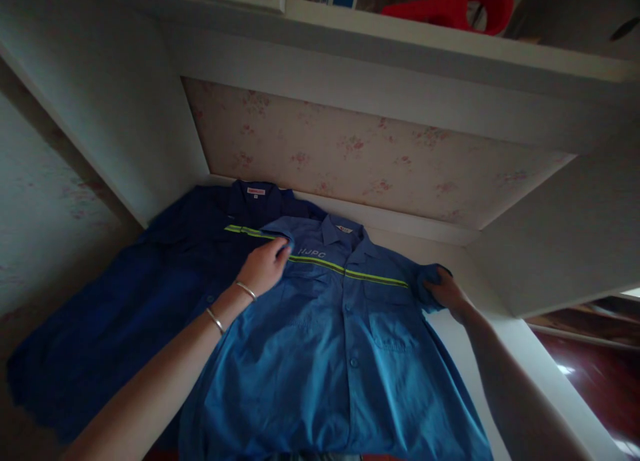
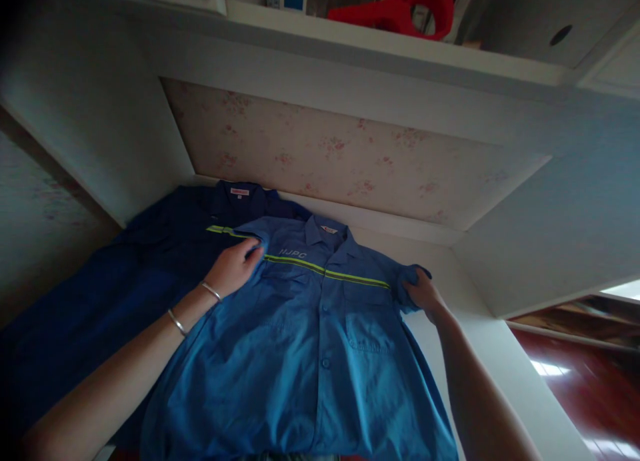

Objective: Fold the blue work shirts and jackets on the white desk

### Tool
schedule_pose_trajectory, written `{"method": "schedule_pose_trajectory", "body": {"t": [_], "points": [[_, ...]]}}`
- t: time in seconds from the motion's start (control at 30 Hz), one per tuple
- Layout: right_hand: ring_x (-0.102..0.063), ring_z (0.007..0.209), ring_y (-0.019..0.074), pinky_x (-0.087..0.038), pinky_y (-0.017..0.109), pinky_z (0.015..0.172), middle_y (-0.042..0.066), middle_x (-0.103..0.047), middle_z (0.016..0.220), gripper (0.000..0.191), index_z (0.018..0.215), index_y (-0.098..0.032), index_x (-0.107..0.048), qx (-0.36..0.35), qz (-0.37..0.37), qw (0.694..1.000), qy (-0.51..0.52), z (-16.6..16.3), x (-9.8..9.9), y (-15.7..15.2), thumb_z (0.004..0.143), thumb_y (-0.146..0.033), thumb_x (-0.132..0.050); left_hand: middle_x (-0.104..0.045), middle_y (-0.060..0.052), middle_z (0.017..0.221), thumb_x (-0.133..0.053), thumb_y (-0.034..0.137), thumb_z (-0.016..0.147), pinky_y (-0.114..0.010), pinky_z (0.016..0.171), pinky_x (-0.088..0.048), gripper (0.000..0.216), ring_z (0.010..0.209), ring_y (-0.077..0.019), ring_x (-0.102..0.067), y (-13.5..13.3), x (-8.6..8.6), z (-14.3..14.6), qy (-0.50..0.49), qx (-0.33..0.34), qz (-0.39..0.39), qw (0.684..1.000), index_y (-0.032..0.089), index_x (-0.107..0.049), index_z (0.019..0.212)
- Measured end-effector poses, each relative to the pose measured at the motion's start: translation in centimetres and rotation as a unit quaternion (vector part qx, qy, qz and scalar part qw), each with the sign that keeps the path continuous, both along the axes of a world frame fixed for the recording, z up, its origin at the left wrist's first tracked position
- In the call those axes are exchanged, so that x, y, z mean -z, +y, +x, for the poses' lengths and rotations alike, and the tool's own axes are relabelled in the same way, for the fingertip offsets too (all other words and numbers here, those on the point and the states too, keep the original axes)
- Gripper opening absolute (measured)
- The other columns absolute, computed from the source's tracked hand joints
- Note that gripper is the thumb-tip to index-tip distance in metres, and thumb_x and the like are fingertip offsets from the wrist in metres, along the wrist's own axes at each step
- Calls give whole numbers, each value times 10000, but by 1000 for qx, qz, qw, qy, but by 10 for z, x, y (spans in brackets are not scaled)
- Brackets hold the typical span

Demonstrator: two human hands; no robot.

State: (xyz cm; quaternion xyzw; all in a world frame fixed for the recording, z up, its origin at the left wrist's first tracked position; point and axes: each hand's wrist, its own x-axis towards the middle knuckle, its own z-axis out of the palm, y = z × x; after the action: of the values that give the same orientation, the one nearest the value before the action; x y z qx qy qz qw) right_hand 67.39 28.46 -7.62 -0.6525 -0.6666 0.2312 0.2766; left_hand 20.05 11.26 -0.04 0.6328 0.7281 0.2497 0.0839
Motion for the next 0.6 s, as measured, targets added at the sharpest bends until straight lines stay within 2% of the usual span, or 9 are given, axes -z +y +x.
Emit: {"method": "schedule_pose_trajectory", "body": {"t": [0.1, 0.17, 0.27, 0.33, 0.4, 0.47, 0.53, 0.6], "points": [[-645, 870, 255, -511, 400, 804, 127, -699, 1006, 549, 1199, -138, -608, -75, -4, 997, -3, -32, -10, -6, 670, -282, -600, -665, -12, 1247, -527, 423, 918, -227, 962, -471, 351, 1092, -148, -644, -8, 14, 48, -41, 168, 6, 985, 280, -605, 1229], [-648, 842, 224, -518, 375, 801, 94, -693, 1089, 572, 1240, -196, -608, -136, -18, 991, 2, -58, -16, -21, 678, -297, -639, -637, -53, 1293, -552, 375, 913, -264, 1016, -460, 365, 1156, -166, -612, -16, 29, 67, -68, 224, 10, 972, 228, -605, 1243], [-651, 736, 182, -541, 337, 705, 68, -695, 1120, 523, 1215, -231, -640, -269, -113, 955, 50, -93, -27, -50, 715, -378, -688, -640, -94, 1273, -527, 302, 928, -339, 1049, -458, 317, 1178, -200, -597, -31, 46, 75, -79, 221, 16, 972, 188, -627, 1206], [-659, 760, 189, -544, 337, 722, 73, -717, 1043, 465, 1157, -199, -672, -313, -162, 930, 99, -107, -32, -65, 754, -431, -677, -650, -84, 1243, -505, 283, 939, -349, 1040, -469, 284, 1158, -197, -604, -49, 49, 72, -75, 205, 33, 975, 206, -637, 1178], [-659, 773, 201, -538, 351, 756, 72, -729, 909, 436, 1098, -172, -694, -270, -135, 946, 121, -111, -34, -73, 790, -476, -641, -659, -61, 1207, -482, 279, 952, -333, 1028, -478, 262, 1137, -179, -610, -74, 46, 65, -77, 189, 56, 977, 237, -637, 1159], [-657, 796, 214, -528, 369, 791, 71, -728, 887, 424, 1059, -180, -704, -181, -52, 977, 104, -106, -32, -80, 805, -507, -617, -663, -44, 1172, -480, 283, 953, -321, 1006, -492, 249, 1114, -171, -618, -108, 43, 55, -84, 157, 75, 981, 269, -630, 1151], [-657, 861, 233, -514, 387, 840, 69, -728, 953, 400, 1029, -208, -712, -105, 0, 990, 89, -97, -26, -94, 801, -524, -619, -659, -43, 1140, -513, 309, 932, -320, 947, -527, 234, 1069, -185, -636, -148, 48, 43, -92, 81, 90, 988, 296, -625, 1137], [-655, 875, 242, -515, 383, 847, 60, -727, 949, 380, 989, -221, -718, -47, -15, 990, 130, -90, -18, -120, 772, -528, -664, -652, -57, 1081, -575, 384, 880, -337, 839, -571, 229, 985, -218, -657, -190, 64, 32, -107, -33, 94, 989, 306, -616, 1092]]}}
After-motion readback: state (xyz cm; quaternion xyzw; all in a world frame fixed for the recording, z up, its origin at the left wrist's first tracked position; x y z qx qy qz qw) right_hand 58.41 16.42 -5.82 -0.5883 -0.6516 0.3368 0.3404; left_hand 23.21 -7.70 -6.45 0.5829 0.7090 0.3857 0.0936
